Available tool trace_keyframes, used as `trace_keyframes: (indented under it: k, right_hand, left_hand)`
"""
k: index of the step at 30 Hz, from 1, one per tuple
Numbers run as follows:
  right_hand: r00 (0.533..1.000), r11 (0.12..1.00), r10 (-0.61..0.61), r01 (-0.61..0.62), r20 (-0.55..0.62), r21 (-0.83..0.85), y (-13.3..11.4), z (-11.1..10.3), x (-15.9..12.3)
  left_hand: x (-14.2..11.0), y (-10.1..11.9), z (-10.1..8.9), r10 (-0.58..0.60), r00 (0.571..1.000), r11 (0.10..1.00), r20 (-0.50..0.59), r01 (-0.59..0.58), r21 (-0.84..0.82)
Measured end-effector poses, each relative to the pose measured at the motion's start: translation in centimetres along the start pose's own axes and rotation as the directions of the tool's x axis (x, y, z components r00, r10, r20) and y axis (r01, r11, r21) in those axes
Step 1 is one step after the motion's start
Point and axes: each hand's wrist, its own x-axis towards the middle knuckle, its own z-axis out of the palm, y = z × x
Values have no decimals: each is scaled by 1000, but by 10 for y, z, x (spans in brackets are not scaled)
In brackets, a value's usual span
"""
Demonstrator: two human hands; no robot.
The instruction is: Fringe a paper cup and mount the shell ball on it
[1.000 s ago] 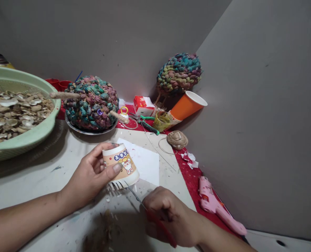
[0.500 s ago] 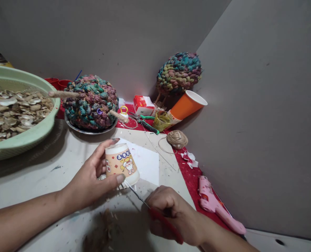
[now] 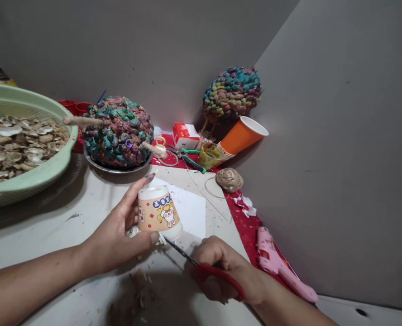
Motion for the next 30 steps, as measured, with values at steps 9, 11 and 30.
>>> trace_keyframes:
  k: [9,11,30]
  right_hand:
    - [1000,992,-27,28,-8,121,8,-5,-2]
    - [999,991,-38,37,0,129,12,-7,-2]
    - [994,984,-61,45,91,174,12,-10,1]
  left_hand:
    - [0,-3,1,26,999,999,-29,-24,49]
    - [-1,-2,1,20,999,998,-31,-19,57]
    - [-1,-1,0,-7,1000,999,-19,8,38]
